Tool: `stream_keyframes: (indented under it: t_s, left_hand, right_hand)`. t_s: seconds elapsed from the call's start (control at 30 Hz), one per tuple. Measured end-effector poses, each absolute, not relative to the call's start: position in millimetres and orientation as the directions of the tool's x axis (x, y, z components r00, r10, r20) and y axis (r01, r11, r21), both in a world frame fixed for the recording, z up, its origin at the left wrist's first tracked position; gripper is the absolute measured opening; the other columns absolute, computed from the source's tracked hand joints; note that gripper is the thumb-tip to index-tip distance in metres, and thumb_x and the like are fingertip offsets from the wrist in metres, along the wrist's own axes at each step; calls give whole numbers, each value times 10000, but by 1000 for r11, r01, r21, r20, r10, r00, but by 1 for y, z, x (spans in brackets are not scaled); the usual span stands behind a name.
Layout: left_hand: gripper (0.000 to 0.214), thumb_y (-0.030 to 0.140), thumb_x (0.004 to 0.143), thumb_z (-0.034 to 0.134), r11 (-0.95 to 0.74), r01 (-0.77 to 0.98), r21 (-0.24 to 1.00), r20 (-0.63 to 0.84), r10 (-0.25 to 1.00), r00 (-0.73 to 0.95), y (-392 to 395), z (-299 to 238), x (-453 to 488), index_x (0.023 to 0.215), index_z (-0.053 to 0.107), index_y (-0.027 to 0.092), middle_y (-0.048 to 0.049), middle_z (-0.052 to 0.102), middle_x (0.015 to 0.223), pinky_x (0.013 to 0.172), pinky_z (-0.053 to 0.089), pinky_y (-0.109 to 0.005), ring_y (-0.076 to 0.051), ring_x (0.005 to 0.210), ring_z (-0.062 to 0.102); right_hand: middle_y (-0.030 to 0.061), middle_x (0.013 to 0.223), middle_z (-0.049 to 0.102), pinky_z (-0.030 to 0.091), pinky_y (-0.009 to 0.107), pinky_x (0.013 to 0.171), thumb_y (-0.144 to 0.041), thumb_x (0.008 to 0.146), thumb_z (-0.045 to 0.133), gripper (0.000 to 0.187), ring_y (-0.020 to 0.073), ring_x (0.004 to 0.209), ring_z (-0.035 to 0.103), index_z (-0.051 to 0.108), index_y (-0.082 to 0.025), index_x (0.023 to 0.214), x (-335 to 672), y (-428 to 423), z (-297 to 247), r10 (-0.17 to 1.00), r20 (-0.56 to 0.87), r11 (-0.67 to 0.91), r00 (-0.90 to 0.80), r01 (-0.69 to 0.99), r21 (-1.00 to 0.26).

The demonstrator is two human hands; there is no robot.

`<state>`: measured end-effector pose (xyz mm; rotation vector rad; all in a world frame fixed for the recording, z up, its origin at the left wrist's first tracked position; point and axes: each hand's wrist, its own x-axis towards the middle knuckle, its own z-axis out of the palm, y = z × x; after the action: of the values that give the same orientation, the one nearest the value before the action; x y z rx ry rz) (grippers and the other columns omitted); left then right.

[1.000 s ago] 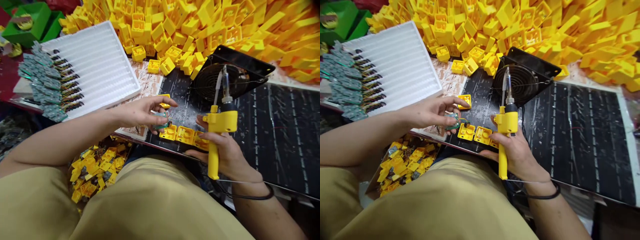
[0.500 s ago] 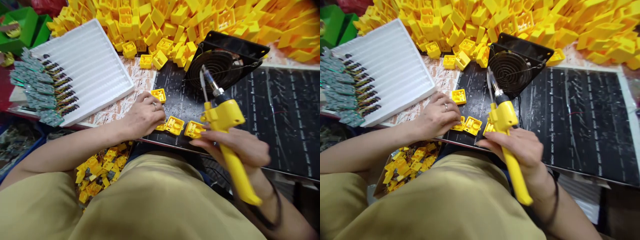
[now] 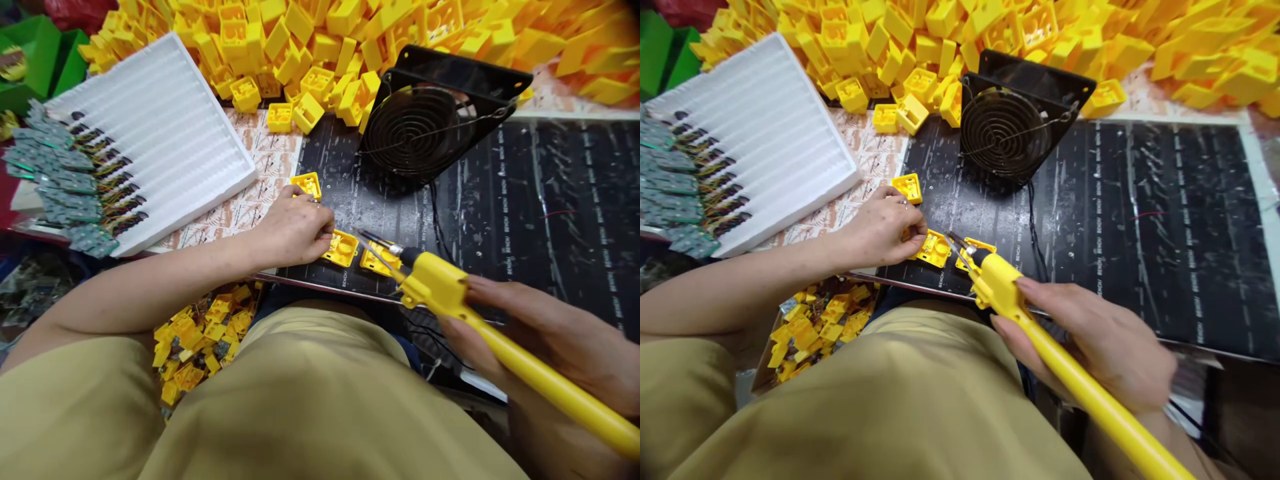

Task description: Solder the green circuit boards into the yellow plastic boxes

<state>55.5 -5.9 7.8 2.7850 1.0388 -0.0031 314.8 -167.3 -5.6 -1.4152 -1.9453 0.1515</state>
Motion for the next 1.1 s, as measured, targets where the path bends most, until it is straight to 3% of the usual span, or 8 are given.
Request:
stream_keyframes:
  t_s: [0.1,0.3,0.47,0.63,0.8,0.9,1.1]
  left_hand:
    - [244,274,812,499,-741,653,156,-58,653,755,-5,7,55,809,726,183,-42,732,738,913,392,-442,-219,782,654]
    - [241,281,800,497,-766,629,131,-39,630,776,-3,6,56,775,717,185,-39,715,698,907,400,-454,-220,760,656]
    - [245,276,808,488,-797,599,74,2,601,800,-4,6,57,737,701,178,-52,701,676,874,395,-461,-232,759,650]
    - [248,279,808,483,-803,594,47,-2,594,804,-4,7,57,741,702,183,-49,691,674,857,390,-457,-236,771,635]
    - [245,272,813,481,-812,582,47,-7,582,813,-3,8,58,737,698,185,-36,666,647,849,385,-443,-220,750,611]
    - [241,274,819,483,-810,585,42,-25,585,811,-4,8,59,744,695,188,-33,662,650,855,387,-448,-229,764,609]
    - [228,325,859,539,-792,602,101,38,608,793,-9,17,48,892,710,178,-60,722,877,867,411,-415,-249,909,617]
  right_hand:
    - [14,904,723,622,272,681,-256,975,610,295,159,772,714,545,-259,1263,304,-159,-8,817,501,535,-287,700,-473]
    - [29,863,703,621,233,741,-185,960,631,48,135,816,706,602,-187,999,295,-147,2,782,502,602,-369,654,-458]
    - [35,869,709,603,193,784,-134,901,708,125,114,823,704,601,-154,961,295,-144,9,684,554,703,-476,634,-323]
    - [21,894,712,574,214,677,-256,1000,579,53,122,777,695,599,-212,1022,306,-152,12,795,473,574,-380,725,-381]
    - [-13,851,704,549,220,616,-324,1035,501,116,117,700,677,591,-256,1008,312,-154,5,822,479,523,-307,739,-425]
    - [-2,872,707,549,232,582,-359,1046,466,160,124,698,678,589,-262,1015,312,-152,2,803,487,545,-343,754,-367]
    - [11,866,712,568,216,596,-365,1036,492,154,135,695,691,568,-254,1111,316,-149,-3,809,496,533,-315,749,-393]
